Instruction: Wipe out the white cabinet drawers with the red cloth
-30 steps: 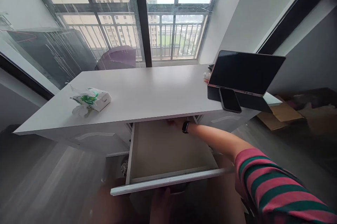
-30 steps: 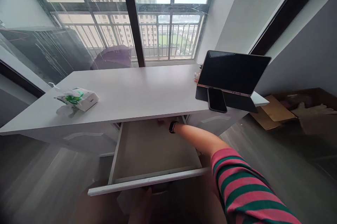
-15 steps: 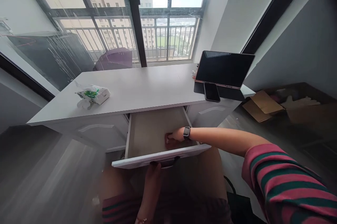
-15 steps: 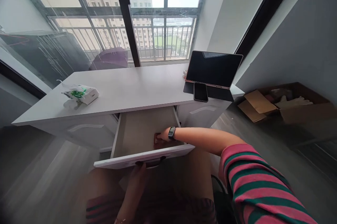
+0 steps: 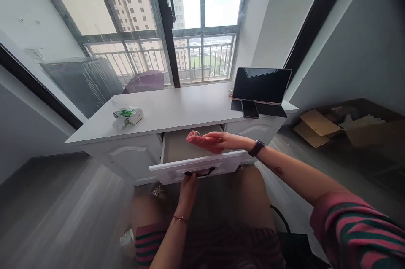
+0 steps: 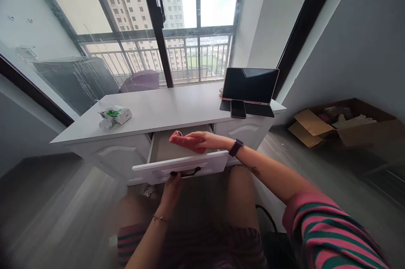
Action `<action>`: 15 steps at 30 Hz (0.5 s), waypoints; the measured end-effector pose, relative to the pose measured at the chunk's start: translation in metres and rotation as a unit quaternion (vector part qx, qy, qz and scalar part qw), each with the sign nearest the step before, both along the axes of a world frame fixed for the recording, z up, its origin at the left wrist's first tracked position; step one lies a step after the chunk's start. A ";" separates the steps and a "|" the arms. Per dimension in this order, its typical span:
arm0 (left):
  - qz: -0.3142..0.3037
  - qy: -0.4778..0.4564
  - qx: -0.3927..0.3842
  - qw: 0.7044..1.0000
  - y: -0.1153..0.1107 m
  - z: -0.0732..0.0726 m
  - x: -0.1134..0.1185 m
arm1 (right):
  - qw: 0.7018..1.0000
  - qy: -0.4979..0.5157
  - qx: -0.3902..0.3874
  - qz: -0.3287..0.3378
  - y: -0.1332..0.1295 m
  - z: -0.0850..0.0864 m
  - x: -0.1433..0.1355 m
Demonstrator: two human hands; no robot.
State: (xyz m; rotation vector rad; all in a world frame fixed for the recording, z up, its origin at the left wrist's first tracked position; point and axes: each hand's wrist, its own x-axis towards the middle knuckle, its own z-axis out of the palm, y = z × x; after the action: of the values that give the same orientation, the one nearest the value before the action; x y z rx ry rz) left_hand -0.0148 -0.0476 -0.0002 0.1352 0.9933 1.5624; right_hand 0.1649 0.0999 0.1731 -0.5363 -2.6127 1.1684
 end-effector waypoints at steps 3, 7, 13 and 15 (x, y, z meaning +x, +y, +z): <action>0.005 -0.006 0.015 1.000 0.018 -0.001 -0.003 | 0.950 0.084 0.261 -0.149 -0.030 -0.022 0.036; 0.006 -0.011 0.051 0.999 0.031 -0.003 -0.003 | 0.889 0.074 0.403 -0.207 -0.045 -0.082 0.066; 0.028 -0.035 0.052 0.998 0.033 -0.005 0.000 | 0.879 -0.006 0.426 -0.216 -0.043 -0.110 0.056; 0.032 -0.033 0.059 0.997 0.033 -0.007 0.002 | 0.879 -0.031 0.426 -0.215 -0.046 -0.108 0.042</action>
State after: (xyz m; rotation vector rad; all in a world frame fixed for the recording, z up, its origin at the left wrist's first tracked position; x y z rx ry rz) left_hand -0.0131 -0.0151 -0.0068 0.1342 0.8598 1.6739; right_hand 0.2065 0.0538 0.0648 -0.8661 -2.5140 -0.1628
